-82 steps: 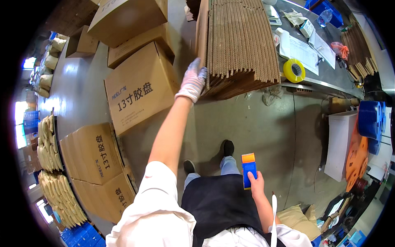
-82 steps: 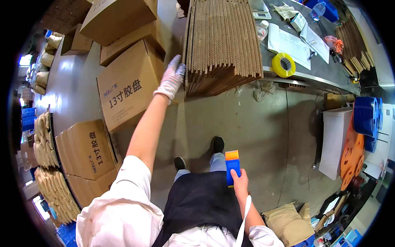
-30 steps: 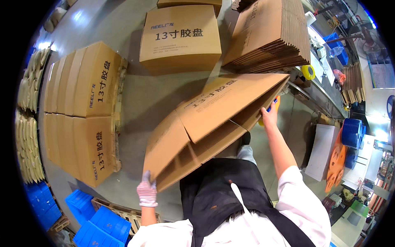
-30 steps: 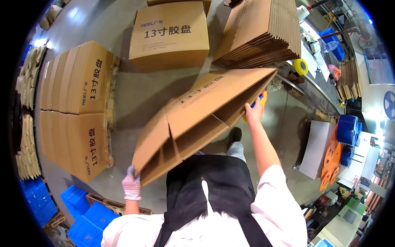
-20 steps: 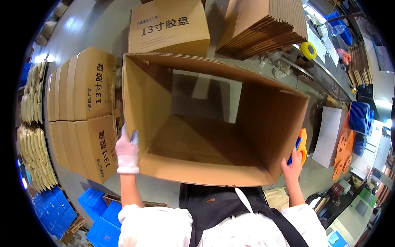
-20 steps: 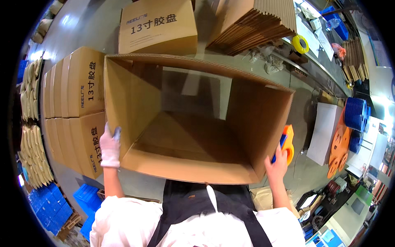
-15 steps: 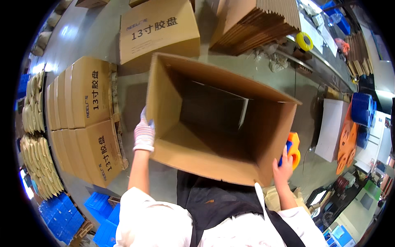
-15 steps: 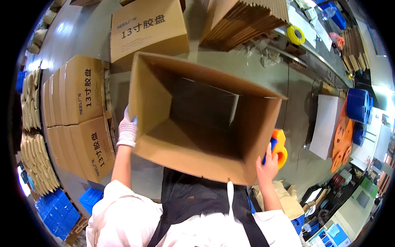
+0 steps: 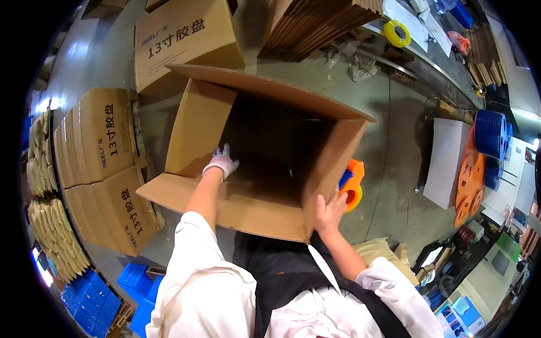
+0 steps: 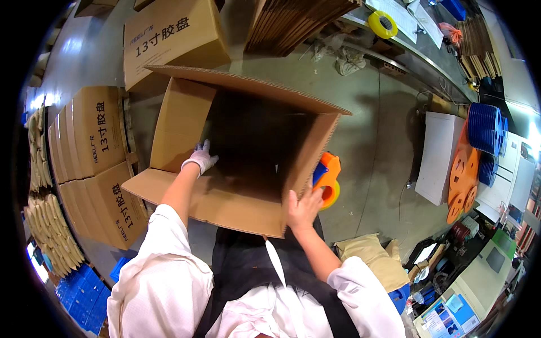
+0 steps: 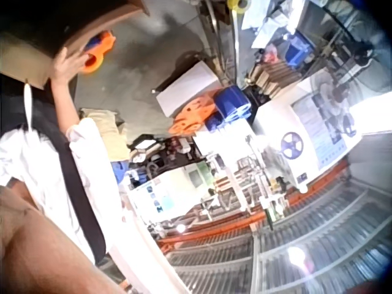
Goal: The person assembles flat cardboard boxes by folding and taping the seams. They then place blue plastic reels into the boxes one by one. The task involves repetitive folding, taping, and stacking of items in a warehouse environment.
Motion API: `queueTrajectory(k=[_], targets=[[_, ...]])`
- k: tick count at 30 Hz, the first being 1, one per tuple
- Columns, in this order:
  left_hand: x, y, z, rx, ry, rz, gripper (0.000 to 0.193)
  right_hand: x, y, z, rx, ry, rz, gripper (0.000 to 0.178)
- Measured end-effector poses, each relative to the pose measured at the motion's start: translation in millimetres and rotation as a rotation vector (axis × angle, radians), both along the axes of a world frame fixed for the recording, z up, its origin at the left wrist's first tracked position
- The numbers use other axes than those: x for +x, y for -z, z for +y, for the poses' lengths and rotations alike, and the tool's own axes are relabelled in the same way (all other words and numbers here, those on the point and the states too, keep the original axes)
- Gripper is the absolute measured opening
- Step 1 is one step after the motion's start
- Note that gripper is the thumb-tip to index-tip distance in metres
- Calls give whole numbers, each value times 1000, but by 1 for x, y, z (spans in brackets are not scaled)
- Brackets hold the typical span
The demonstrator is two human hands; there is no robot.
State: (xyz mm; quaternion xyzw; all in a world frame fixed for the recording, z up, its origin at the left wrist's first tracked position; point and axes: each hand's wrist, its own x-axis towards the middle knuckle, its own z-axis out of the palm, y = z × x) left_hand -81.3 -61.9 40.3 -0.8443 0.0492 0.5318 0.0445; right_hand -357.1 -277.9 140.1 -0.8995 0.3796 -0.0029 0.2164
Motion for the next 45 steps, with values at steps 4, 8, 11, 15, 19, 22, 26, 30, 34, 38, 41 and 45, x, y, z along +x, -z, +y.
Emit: queueTrajectory(k=[4,8,11,15,19,22,26,30,34,38,41,45], targets=[[-18,8,14,62,-64,-79,83,17,0,2,165,74,-52,77],[-47,-5,1,-81,258,-45,76,1,3,-13,354,148,-194,76],[-110,-61,-61,-730,244,298,62,3,-9,-14,318,167,-147,80],[-188,-33,-110,-625,31,722,59,12,-13,-5,180,171,-169,87],[-231,78,-80,-1123,-141,656,42,46,1,38,4,89,-162,97],[-164,44,-70,-850,-847,743,41,59,36,42,60,-30,-205,80],[-93,-50,-20,-495,-1189,357,34,57,69,-8,8,-225,-122,49],[-66,-158,56,-847,-543,-731,27,58,77,-15,-166,-424,-80,43],[-87,-154,172,-235,262,-1160,36,79,85,-8,-223,-717,95,36],[-63,-143,155,-304,178,-1018,35,98,86,-4,-134,-1000,207,33],[-36,-120,116,-367,197,-996,33,105,66,-6,-10,-913,196,29],[10,-54,75,-306,131,-982,41,128,-22,-45,722,-574,-63,29]])
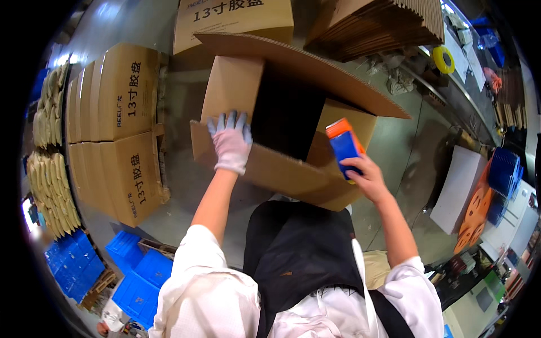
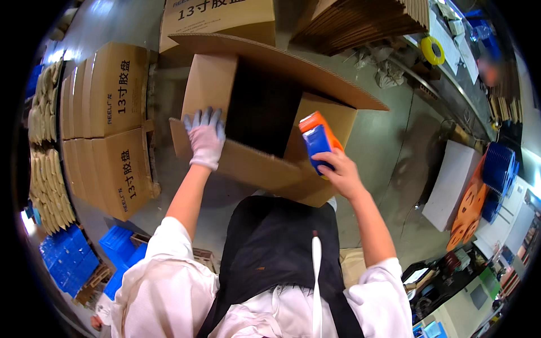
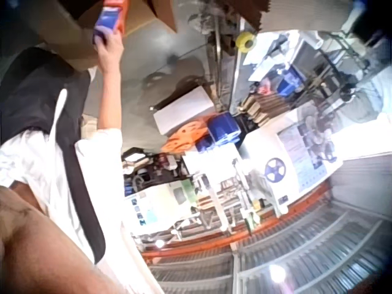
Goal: The person assembles flat cardboard boxes by folding and taping the seams. They then place blue plastic reels into the boxes one by one. The task involves repetitive folding, taping, and stacking of items in a warehouse environment.
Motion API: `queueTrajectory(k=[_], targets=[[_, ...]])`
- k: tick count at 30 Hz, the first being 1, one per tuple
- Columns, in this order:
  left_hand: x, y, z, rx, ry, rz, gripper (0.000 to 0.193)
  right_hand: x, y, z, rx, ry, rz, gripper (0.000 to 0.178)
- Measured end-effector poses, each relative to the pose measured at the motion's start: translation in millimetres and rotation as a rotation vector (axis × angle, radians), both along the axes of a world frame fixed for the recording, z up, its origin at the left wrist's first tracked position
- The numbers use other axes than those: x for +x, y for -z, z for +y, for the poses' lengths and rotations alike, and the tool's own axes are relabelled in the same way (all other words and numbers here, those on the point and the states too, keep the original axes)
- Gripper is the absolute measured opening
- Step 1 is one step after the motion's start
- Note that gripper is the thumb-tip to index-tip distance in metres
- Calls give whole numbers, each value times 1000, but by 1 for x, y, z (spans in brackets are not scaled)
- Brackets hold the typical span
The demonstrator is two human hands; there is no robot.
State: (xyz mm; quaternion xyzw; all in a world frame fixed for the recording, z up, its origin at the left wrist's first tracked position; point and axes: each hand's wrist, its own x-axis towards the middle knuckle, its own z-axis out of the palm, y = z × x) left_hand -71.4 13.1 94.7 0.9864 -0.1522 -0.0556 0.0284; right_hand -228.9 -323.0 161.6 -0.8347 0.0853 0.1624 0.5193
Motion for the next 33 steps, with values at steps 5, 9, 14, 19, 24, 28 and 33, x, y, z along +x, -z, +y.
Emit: queueTrajectory(k=[5,9,14,19,24,28,33], targets=[[22,71,-13,142,-157,-97,53,53,-121,-73,-131,273,-631,51],[25,80,-9,26,-335,-202,58,142,-104,-92,-595,393,-635,35],[61,98,43,-873,-1017,-502,47,67,5,19,-511,29,-141,33],[91,112,131,-815,-1242,165,63,-15,93,73,-803,-250,-481,42],[57,97,73,-95,-691,-250,30,-13,88,65,-783,-264,-378,53],[56,91,62,-107,-728,-186,31,17,40,54,-286,-182,-83,57],[46,108,48,-102,-707,-338,22,78,-15,103,518,199,88,59]])
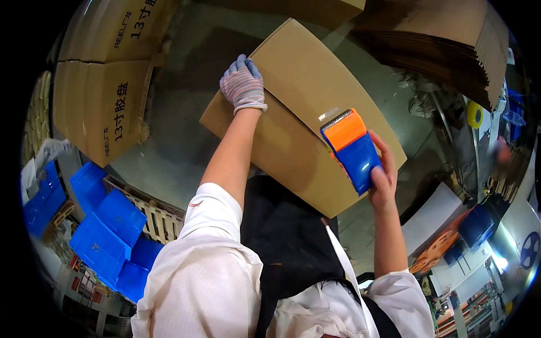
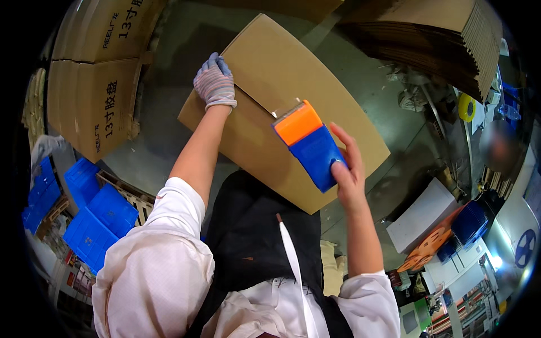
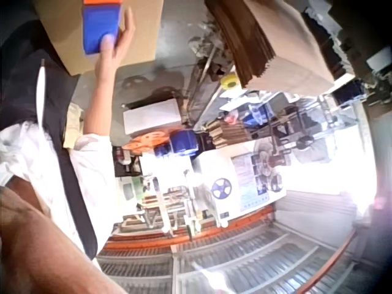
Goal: The person assembles flat cardboard boxes by folding and taping the seams. They then place blue plastic reels into the boxes one by one. The task involves repetitive folding, taping, and stacking of items in a warehouse environment.
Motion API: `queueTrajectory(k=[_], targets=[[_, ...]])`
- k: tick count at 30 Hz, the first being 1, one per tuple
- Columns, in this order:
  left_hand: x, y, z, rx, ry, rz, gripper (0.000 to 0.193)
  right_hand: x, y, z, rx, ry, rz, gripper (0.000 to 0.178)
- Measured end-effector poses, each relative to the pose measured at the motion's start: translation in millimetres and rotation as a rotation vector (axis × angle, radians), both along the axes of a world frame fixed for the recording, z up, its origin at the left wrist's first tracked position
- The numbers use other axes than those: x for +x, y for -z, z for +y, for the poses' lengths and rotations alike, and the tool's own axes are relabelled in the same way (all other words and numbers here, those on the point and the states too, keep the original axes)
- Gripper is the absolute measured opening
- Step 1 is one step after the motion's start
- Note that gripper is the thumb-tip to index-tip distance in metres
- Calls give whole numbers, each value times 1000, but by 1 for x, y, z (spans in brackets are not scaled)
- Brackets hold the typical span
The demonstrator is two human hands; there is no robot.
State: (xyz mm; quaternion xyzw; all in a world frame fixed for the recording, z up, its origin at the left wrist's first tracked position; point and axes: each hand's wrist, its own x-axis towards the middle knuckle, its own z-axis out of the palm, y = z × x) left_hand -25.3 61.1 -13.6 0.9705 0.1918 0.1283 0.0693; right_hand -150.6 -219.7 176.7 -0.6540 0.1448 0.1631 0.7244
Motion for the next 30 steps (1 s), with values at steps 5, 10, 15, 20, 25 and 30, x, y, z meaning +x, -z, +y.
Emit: queueTrajectory(k=[5,10,15,20,25,30], targets=[[-3,-2,-9,-37,60,-15,24,5,111,40,-531,-115,-132,25],[-27,0,2,-131,188,-171,36,2,118,36,-532,-137,-237,31],[-70,-30,-15,-1413,119,140,30,8,123,40,-501,-138,-259,32],[-55,-65,-10,-1890,-216,679,19,17,111,47,-517,-190,-161,37],[9,-39,60,-1371,28,406,19,43,86,63,-643,-414,-38,46],[59,23,121,-910,43,372,20,64,83,90,-715,-460,25,44]])
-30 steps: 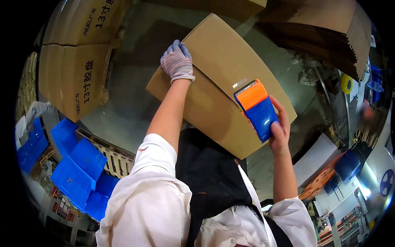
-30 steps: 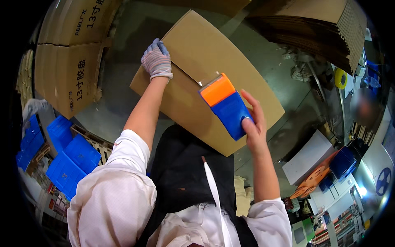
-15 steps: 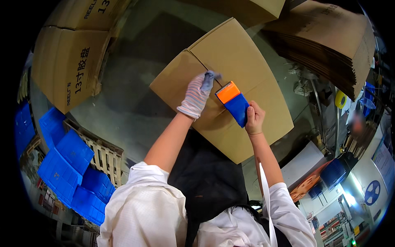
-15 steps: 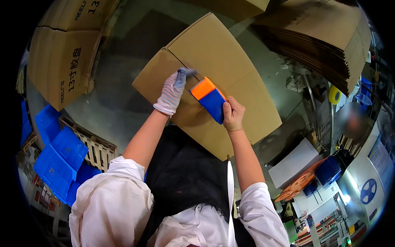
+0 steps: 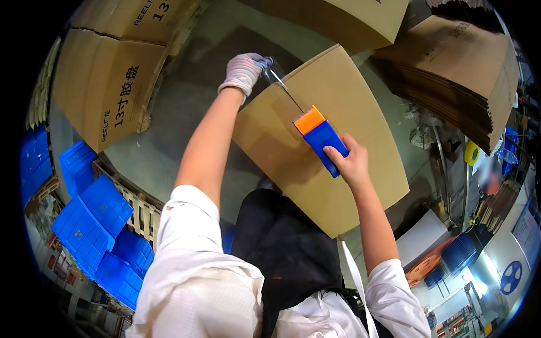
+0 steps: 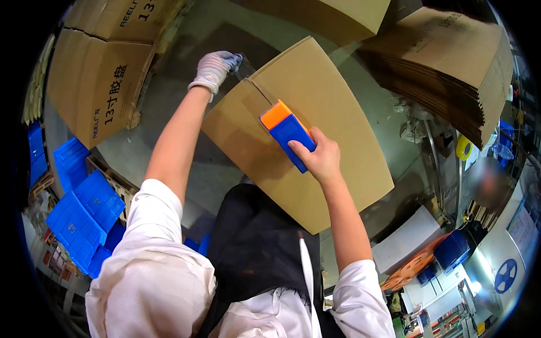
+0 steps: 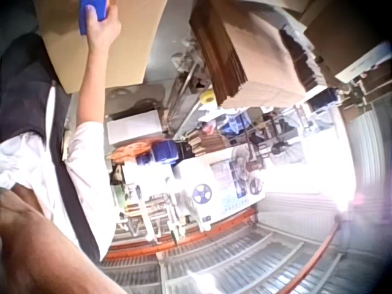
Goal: The person assembles flat cardboard boxes by folding and taping the seams. They then place blue plastic reels into the boxes one by one. The task involves repetitive folding, taping, and stacking of items in a warehouse environment.
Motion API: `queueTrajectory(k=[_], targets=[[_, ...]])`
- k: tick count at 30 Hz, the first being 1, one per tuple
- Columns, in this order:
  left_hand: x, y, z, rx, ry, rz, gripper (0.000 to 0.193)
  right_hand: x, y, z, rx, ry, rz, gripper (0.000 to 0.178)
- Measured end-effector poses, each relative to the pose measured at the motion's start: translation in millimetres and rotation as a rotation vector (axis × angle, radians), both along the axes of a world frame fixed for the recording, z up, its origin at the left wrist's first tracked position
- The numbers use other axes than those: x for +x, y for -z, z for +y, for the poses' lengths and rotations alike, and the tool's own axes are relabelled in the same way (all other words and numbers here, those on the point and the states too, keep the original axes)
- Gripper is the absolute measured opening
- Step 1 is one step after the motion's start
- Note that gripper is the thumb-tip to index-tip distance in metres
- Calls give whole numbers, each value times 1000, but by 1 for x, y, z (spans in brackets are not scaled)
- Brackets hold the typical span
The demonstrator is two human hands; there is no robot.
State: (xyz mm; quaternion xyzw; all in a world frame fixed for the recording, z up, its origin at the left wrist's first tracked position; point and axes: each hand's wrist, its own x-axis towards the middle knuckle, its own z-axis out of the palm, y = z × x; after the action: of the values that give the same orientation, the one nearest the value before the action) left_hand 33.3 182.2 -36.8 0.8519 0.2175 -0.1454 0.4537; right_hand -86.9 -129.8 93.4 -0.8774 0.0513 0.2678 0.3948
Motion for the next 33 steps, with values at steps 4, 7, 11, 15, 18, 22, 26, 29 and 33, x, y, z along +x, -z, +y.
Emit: queueTrajectory(k=[4,7,11,15,18,22,26,29,33], targets=[[-4,28,-19,137,188,219,30,0,6,1,-17,72,11,44],[-22,47,-20,-52,198,343,42,-6,11,-1,-28,80,28,45],[-10,4,-35,450,276,314,53,2,13,-1,-39,64,-9,46],[-20,-45,-80,434,489,87,49,3,14,2,-59,17,-53,48],[-38,-38,-99,616,437,-44,46,10,1,1,-13,-41,57,57],[-47,-28,-98,667,444,-94,45,3,-18,-28,53,-120,253,56],[-48,-30,-102,766,481,-143,46,-59,-24,-125,-88,-119,325,56],[-47,-22,-102,794,495,-267,44,-121,-38,-202,-245,-107,402,57],[-45,-17,-96,905,538,-411,44,-198,-56,-295,-394,-44,543,58]])
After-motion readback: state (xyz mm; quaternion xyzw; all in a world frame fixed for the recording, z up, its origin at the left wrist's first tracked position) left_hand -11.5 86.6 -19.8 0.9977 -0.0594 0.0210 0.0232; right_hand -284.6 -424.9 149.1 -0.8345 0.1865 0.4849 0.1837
